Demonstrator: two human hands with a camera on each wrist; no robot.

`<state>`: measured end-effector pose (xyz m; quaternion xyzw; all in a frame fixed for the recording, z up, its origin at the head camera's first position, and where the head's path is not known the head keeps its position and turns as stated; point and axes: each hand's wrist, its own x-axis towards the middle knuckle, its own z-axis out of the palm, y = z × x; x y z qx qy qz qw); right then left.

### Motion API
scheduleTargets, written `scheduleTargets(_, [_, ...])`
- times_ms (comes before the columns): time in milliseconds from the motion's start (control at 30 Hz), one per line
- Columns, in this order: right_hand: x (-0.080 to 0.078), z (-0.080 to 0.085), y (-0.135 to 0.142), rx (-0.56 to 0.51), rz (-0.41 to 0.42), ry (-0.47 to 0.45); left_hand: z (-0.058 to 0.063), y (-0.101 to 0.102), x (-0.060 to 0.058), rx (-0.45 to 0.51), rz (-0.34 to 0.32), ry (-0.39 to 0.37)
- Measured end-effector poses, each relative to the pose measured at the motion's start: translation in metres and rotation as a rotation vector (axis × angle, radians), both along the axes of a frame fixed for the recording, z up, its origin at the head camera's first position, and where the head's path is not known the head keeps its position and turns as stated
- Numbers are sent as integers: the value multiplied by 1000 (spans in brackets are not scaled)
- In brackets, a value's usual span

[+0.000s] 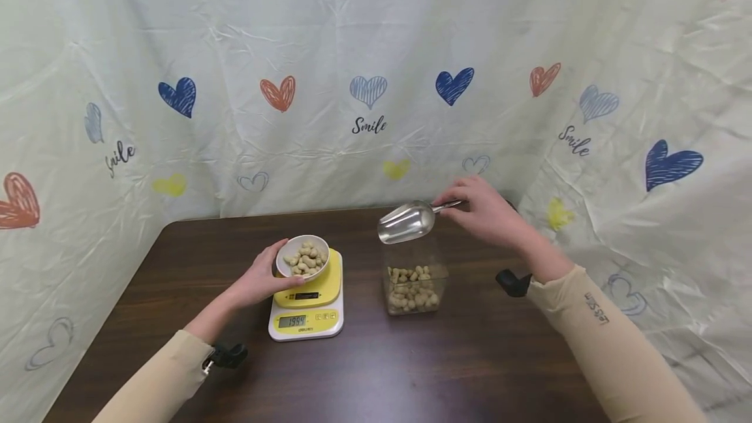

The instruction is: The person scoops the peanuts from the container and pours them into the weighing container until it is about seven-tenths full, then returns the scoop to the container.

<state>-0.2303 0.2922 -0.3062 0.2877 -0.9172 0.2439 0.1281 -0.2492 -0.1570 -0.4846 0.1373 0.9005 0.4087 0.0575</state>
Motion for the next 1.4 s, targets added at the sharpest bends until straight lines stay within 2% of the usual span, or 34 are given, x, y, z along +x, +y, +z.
scheduleTargets(167, [5, 3, 12, 103, 24, 18, 0, -1, 0, -5, -2, 4])
scheduleTargets(333, [5, -2, 9, 230, 71, 20, 0, -3, 0, -16, 3, 16])
scheduleTargets(500, [-1, -14, -2, 284, 127, -35, 0, -4, 0, -12, 3, 9])
scheduleTargets(733, [-12, -33, -15, 329, 144, -123, -1, -5, 0, -9, 4, 6])
scheduleTargets(933, [-19, -47, -22, 337, 155, -189, -1, -4, 1, -6, -4, 11])
scheduleTargets(1167, [-25, -60, -20, 318, 150, -196, 1, -4, 2, -10, -2, 7])
scheduleTargets(1400, [-30, -73, -17, 239, 117, -197, 0, -6, 2, 0, -1, 6])
